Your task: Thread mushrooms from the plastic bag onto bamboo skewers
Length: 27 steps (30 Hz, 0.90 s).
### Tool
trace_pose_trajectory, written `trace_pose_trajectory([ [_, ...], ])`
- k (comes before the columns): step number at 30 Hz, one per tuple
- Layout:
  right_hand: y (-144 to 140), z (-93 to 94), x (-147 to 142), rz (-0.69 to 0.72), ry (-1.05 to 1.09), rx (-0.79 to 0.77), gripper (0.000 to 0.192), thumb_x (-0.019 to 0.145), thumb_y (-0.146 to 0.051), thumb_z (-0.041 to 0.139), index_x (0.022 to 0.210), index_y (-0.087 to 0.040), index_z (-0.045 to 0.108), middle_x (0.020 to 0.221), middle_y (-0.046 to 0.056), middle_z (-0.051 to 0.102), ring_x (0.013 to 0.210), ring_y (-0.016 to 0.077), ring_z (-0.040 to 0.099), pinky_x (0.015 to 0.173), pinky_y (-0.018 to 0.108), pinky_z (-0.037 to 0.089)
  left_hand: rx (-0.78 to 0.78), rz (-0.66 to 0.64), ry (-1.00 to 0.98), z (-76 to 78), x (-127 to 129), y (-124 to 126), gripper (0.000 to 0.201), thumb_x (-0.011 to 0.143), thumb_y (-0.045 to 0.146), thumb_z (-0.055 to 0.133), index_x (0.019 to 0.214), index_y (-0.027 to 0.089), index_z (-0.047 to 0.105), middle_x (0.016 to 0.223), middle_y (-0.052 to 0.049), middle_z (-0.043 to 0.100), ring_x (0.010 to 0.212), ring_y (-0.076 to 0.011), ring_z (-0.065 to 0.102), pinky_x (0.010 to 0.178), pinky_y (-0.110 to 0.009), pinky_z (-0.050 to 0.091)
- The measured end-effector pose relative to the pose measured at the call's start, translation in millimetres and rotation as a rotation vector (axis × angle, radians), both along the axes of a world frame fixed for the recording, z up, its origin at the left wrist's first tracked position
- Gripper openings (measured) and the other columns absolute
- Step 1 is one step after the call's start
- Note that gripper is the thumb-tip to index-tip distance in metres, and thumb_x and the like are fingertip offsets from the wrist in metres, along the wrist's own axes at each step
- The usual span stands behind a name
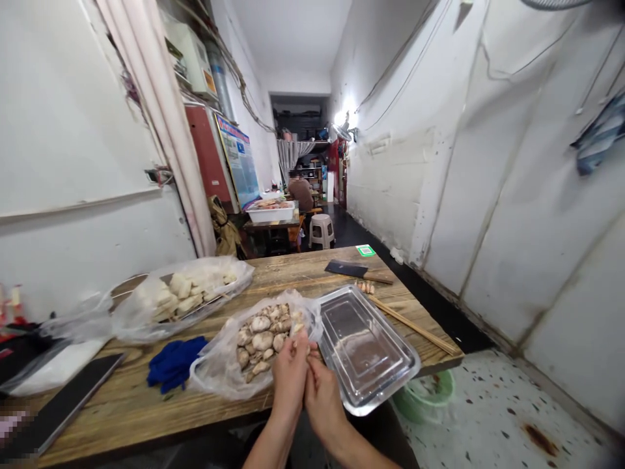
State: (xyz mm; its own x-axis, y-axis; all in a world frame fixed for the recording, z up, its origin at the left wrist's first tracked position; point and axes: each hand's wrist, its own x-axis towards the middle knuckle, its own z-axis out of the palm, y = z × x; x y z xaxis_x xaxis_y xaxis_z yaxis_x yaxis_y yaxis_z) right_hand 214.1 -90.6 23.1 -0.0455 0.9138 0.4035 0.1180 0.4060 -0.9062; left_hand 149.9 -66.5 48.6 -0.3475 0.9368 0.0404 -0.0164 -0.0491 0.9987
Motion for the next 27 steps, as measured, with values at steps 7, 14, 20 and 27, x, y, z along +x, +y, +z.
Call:
trace_pose_trajectory([
  [7,-1.8,-0.7,6.7,0.037,0.030,-0.029,0.031,0.083,-0.018,0.037,0.104,-0.011,0.059,0.094,0.013,0.066,0.081,0.0190,0.062,0.070,0.026,0.048,0.023,0.027,0.123,-5.2,7.2,-9.7,0.040,0.070,0.051,0.048,0.070,0.012,0.060,0.060,-0.005,0.061,0.056,-0.0159,0.055,0.054,-0.025,0.041],
  [14,-9.3,-6.2,8.5,0.079,0.023,0.018,0.037,0.077,-0.013,0.045,0.112,-0.013,0.056,0.107,0.013,0.061,0.099,0.0200,0.057,0.082,0.027,0.045,0.044,0.054,0.217,-7.3,9.4,-17.9,0.038,0.076,0.045,0.041,0.059,0.015,0.055,0.051,-0.001,0.053,0.047,-0.0124,0.047,0.049,-0.023,0.036],
  [20,-19.0,-7.5,5.0,0.091,-0.014,0.005,0.032,0.080,-0.016,0.039,0.105,-0.012,0.059,0.092,0.011,0.067,0.079,0.0188,0.063,0.067,0.025,0.048,0.073,0.102,0.240,-10.7,3.4,-12.6,0.038,0.075,0.044,0.041,0.055,0.014,0.055,0.053,-0.004,0.057,0.051,-0.0140,0.051,0.053,-0.025,0.037],
  [27,-23.6,-8.0,4.5,0.073,-0.053,0.006,0.032,0.081,-0.017,0.036,0.099,-0.008,0.060,0.085,0.013,0.067,0.072,0.0196,0.063,0.063,0.025,0.048,0.036,0.117,0.297,-9.2,4.0,-14.6,0.040,0.077,0.041,0.038,0.049,0.016,0.052,0.048,-0.002,0.055,0.048,-0.0135,0.048,0.053,-0.025,0.034],
])
